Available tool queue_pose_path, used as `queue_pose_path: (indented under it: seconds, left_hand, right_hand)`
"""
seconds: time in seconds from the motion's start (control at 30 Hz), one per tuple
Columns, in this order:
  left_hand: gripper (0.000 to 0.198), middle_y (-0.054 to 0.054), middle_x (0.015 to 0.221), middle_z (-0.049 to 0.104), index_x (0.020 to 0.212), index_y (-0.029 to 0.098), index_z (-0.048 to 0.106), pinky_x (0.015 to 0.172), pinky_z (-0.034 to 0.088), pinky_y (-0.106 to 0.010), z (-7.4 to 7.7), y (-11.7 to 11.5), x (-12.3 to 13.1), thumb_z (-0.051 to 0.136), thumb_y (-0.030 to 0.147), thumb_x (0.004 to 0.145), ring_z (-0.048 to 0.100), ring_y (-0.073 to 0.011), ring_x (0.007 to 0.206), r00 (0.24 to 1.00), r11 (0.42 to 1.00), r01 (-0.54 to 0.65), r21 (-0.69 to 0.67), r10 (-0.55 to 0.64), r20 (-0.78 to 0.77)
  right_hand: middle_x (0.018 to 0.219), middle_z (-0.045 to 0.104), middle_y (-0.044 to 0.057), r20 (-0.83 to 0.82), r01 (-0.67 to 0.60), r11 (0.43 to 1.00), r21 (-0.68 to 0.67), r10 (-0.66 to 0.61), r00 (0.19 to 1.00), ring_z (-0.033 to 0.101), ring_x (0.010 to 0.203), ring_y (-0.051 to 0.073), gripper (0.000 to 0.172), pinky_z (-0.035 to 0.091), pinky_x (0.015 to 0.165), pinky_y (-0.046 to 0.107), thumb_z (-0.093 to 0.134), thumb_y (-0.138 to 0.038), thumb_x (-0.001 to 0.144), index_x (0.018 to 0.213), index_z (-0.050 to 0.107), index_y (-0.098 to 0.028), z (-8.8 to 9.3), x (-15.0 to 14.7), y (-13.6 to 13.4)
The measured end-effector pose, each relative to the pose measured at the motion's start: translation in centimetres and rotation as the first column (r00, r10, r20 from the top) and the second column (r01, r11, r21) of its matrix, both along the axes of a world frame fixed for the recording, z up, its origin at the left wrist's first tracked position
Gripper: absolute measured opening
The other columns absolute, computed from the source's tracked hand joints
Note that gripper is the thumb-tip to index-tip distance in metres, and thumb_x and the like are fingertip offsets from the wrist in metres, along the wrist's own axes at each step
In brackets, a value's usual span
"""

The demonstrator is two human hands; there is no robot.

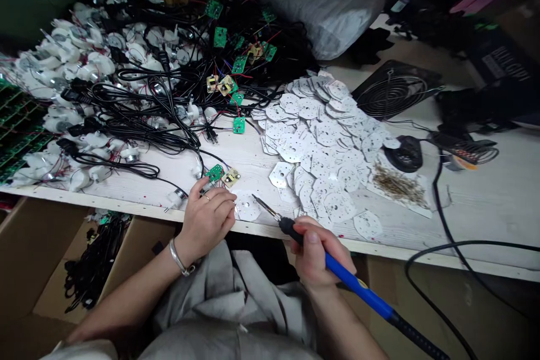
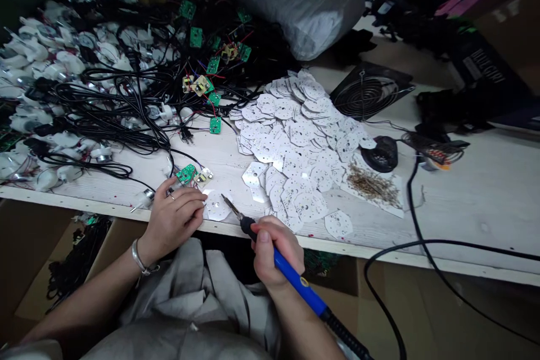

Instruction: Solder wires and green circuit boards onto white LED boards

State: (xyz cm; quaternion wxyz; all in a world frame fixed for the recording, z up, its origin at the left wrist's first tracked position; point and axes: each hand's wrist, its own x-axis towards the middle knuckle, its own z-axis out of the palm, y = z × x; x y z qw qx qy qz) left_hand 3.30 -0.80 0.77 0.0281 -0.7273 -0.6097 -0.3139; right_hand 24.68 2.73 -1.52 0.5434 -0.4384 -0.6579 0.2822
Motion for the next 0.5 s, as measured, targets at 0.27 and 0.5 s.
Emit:
queue_pose_path:
  seconds: [0.27,0.5]
  left_hand:
    - [0.009,-0.001,0.088,0.075,0.084,0.021,0.06,0.106,0.033,-0.047,0.0,0.1,-0.5,0.055,0.014,0.086,0.07,-0.0203,0.082,0.997,0.994,0.062,0.095,-0.057,-0.057]
    - [0.01,-0.001,0.088,0.075,0.083,0.023,0.063,0.105,0.032,-0.047,-2.0,0.6,-2.1,0.054,0.024,0.087,0.07,-0.0231,0.08,0.982,0.975,0.159,0.156,-0.138,-0.132]
  right_hand:
    - [0.063,0.061,0.0,-0.173,0.29,0.956,0.038,-0.28,0.945,0.049,0.036,0.01,0.025,0.038,0.034,0.024,0.05,-0.037,0.086,0.073,0.061,-0.018,1.4,3.1,2.1]
    - [0.044,0.048,-0.008,-0.212,0.647,0.739,-0.186,-0.674,0.708,0.045,0.032,0.009,0.037,0.036,0.034,0.021,0.051,-0.053,0.083,0.08,0.057,-0.017,2.2,9.5,7.3]
